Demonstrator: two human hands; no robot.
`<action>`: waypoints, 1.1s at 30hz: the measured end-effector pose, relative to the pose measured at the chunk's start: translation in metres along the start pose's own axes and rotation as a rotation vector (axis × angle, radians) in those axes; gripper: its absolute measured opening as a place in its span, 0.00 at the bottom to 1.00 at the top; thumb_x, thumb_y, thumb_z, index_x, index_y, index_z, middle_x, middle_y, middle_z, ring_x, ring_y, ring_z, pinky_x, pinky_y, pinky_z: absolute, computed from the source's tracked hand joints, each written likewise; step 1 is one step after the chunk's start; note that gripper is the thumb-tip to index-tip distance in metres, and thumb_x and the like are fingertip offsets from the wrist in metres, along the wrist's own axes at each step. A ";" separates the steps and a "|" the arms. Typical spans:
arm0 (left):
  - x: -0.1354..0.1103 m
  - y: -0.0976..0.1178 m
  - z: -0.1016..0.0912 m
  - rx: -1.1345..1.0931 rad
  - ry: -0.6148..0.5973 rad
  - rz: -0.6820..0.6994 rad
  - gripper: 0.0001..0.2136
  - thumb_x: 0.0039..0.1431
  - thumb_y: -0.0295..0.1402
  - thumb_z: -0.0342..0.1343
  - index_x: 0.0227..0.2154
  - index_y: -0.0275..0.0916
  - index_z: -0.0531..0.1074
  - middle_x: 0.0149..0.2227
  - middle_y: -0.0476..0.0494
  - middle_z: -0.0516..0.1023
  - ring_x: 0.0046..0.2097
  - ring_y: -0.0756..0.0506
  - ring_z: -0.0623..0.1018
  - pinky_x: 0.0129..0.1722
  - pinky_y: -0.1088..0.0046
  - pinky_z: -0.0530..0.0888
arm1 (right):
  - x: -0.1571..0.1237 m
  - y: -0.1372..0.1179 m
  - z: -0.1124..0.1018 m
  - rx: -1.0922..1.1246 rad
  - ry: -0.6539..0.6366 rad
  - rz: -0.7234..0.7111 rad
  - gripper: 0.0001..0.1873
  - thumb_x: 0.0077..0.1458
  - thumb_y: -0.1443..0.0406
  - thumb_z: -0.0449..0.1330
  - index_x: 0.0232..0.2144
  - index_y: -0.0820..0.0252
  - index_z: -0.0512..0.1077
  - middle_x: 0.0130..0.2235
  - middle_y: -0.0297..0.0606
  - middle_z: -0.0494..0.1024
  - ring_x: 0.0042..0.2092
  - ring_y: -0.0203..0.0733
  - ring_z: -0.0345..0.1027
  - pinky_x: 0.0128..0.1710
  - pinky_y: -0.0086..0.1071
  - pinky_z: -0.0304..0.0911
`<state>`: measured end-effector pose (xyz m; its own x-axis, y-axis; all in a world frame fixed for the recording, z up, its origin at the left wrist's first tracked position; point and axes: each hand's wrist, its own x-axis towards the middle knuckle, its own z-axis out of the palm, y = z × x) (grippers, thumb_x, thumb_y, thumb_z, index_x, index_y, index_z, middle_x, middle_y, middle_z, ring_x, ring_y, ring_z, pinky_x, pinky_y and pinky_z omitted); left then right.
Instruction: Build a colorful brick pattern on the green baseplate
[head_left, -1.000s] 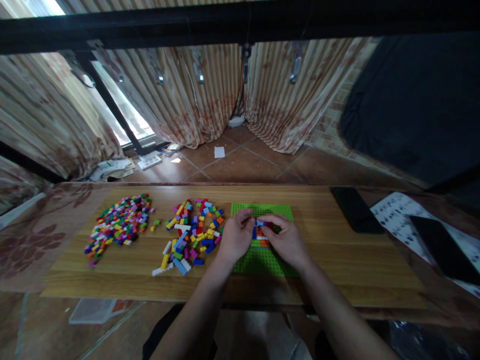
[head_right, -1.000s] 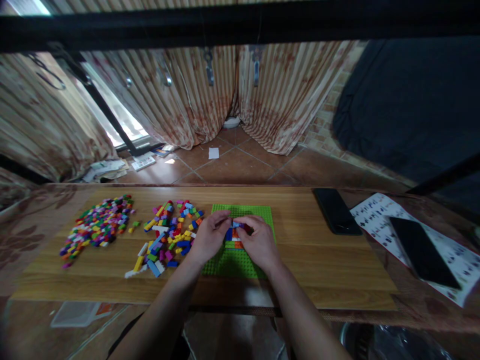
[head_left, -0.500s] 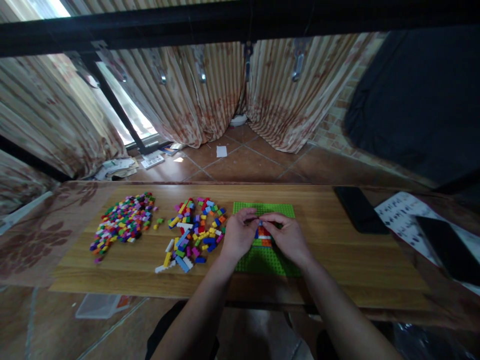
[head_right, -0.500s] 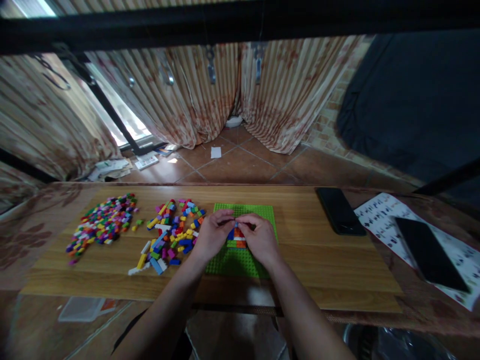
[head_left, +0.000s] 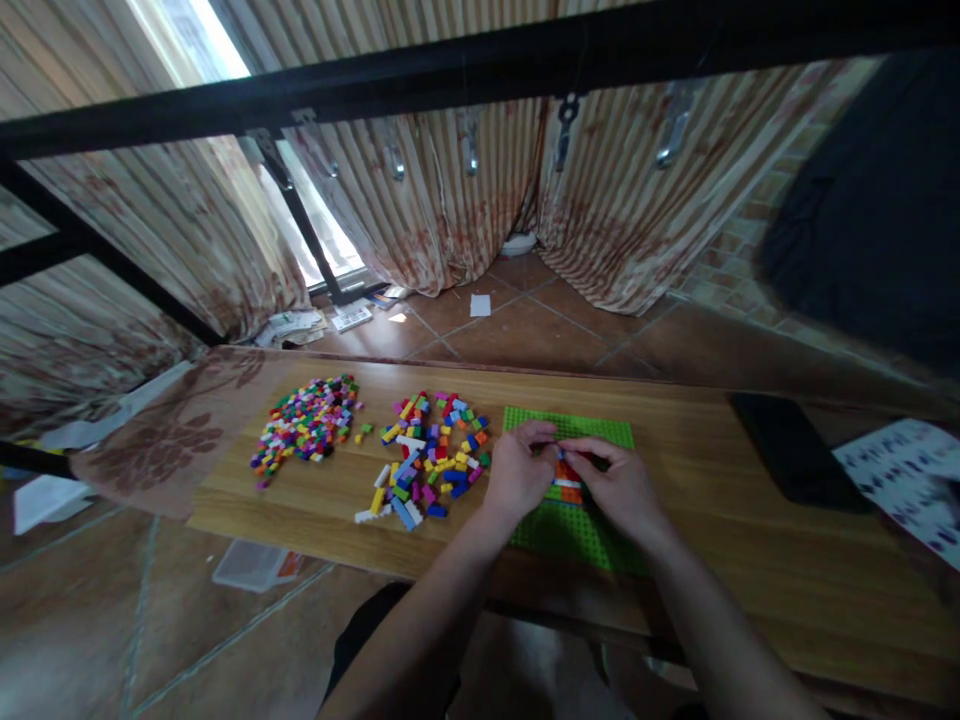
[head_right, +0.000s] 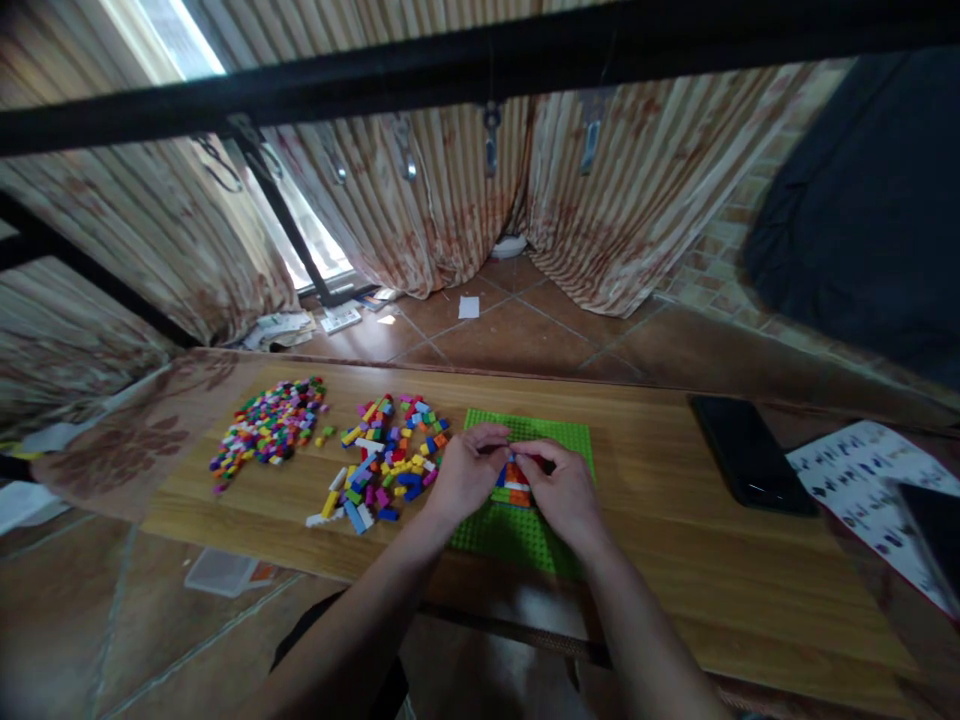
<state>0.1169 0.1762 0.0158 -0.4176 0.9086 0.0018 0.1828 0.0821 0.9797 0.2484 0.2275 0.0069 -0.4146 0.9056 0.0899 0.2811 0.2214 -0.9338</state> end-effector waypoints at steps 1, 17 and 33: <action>-0.001 0.000 0.000 0.029 -0.004 0.017 0.14 0.53 0.19 0.54 0.41 0.35 0.76 0.41 0.40 0.82 0.43 0.46 0.81 0.47 0.69 0.77 | 0.000 0.000 0.000 0.002 -0.004 0.002 0.13 0.50 0.58 0.60 0.34 0.56 0.81 0.38 0.40 0.83 0.40 0.47 0.76 0.46 0.44 0.68; 0.002 0.011 -0.051 0.280 0.143 0.101 0.12 0.58 0.25 0.53 0.42 0.38 0.76 0.42 0.40 0.82 0.44 0.44 0.81 0.47 0.68 0.76 | -0.007 -0.001 -0.006 -0.084 0.096 -0.019 0.15 0.53 0.53 0.60 0.36 0.54 0.80 0.41 0.40 0.82 0.44 0.49 0.75 0.49 0.46 0.67; 0.003 0.006 -0.150 1.007 0.194 -0.098 0.10 0.52 0.29 0.59 0.35 0.42 0.82 0.42 0.38 0.79 0.47 0.38 0.74 0.49 0.64 0.69 | -0.007 -0.005 -0.006 -0.144 0.227 -0.050 0.15 0.55 0.53 0.59 0.36 0.55 0.80 0.40 0.40 0.83 0.43 0.49 0.77 0.47 0.43 0.69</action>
<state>-0.0168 0.1176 0.0520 -0.5911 0.8050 0.0510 0.7639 0.5384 0.3556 0.2557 0.2221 0.0129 -0.2310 0.9465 0.2252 0.3919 0.3024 -0.8689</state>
